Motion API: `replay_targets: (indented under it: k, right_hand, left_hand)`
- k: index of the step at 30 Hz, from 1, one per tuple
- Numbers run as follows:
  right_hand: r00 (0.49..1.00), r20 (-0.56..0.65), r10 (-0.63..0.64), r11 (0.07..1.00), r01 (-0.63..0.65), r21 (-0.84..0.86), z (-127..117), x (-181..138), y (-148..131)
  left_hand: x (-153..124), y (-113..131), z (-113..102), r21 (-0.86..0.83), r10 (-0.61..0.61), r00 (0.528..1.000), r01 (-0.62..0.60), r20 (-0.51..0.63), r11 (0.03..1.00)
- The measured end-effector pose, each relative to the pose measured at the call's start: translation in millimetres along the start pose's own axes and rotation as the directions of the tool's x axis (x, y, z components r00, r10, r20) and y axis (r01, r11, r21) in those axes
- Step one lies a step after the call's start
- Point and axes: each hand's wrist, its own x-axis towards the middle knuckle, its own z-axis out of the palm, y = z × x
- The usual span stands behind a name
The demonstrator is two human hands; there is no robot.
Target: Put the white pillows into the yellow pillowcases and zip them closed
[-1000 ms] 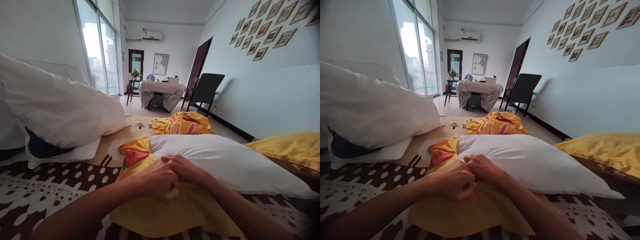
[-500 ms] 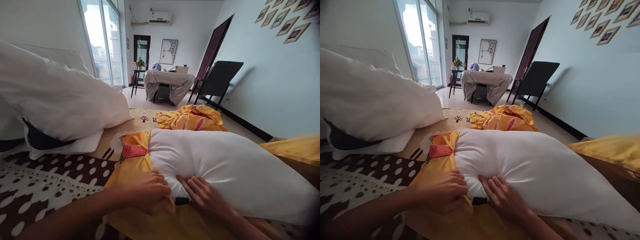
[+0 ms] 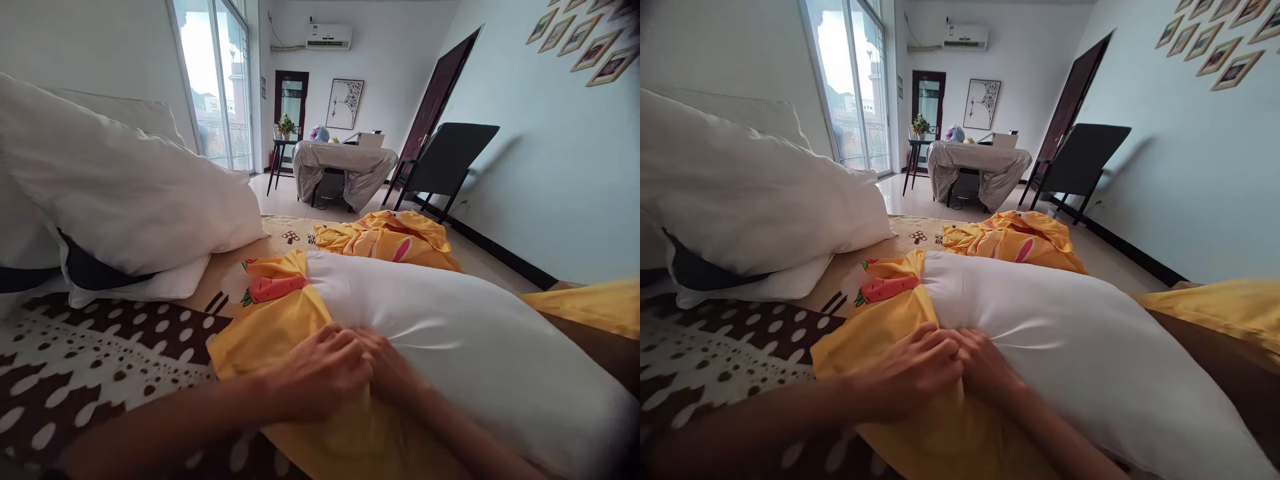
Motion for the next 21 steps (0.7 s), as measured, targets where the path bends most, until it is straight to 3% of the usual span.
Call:
replay_targets:
  k: [3, 6, 9, 11, 15, 18, 21]
  right_hand:
    - [0.989, -0.086, -0.120, 0.973, 0.100, -0.207, 1, -27, -6]
    - [0.989, -0.102, -0.109, 0.916, 0.060, -0.397, 1, -48, -11]
    - [0.995, -0.096, -0.024, 0.883, -0.024, -0.468, 6, -53, -11]
    - [0.991, -0.109, -0.076, 0.876, 0.014, -0.483, 11, -49, -5]
    - [0.966, -0.050, -0.255, 0.873, 0.207, -0.441, 16, -35, 9]
    - [0.993, 0.029, -0.116, 0.890, 0.117, -0.441, 1, -21, 10]
    - [0.999, 0.041, 0.036, 0.875, -0.012, -0.483, -26, -5, 8]
  left_hand:
    - [-51, 26, 5, 0.125, 0.031, 0.995, -0.019, -0.092, 0.992]
    - [-88, 35, 15, 0.175, 0.025, 0.999, -0.033, 0.047, 0.984]
    - [-105, 29, 28, 0.192, -0.025, 0.984, -0.010, 0.178, 0.981]
    - [-108, 23, 34, 0.199, 0.001, 0.985, -0.035, 0.170, 0.979]
    - [-99, 15, 40, 0.196, 0.110, 0.993, -0.099, -0.047, 0.976]
    - [-78, 11, 39, 0.168, 0.181, 0.972, -0.155, -0.147, 0.973]
    - [-50, 6, 31, 0.150, 0.327, 0.910, -0.297, -0.255, 0.943]
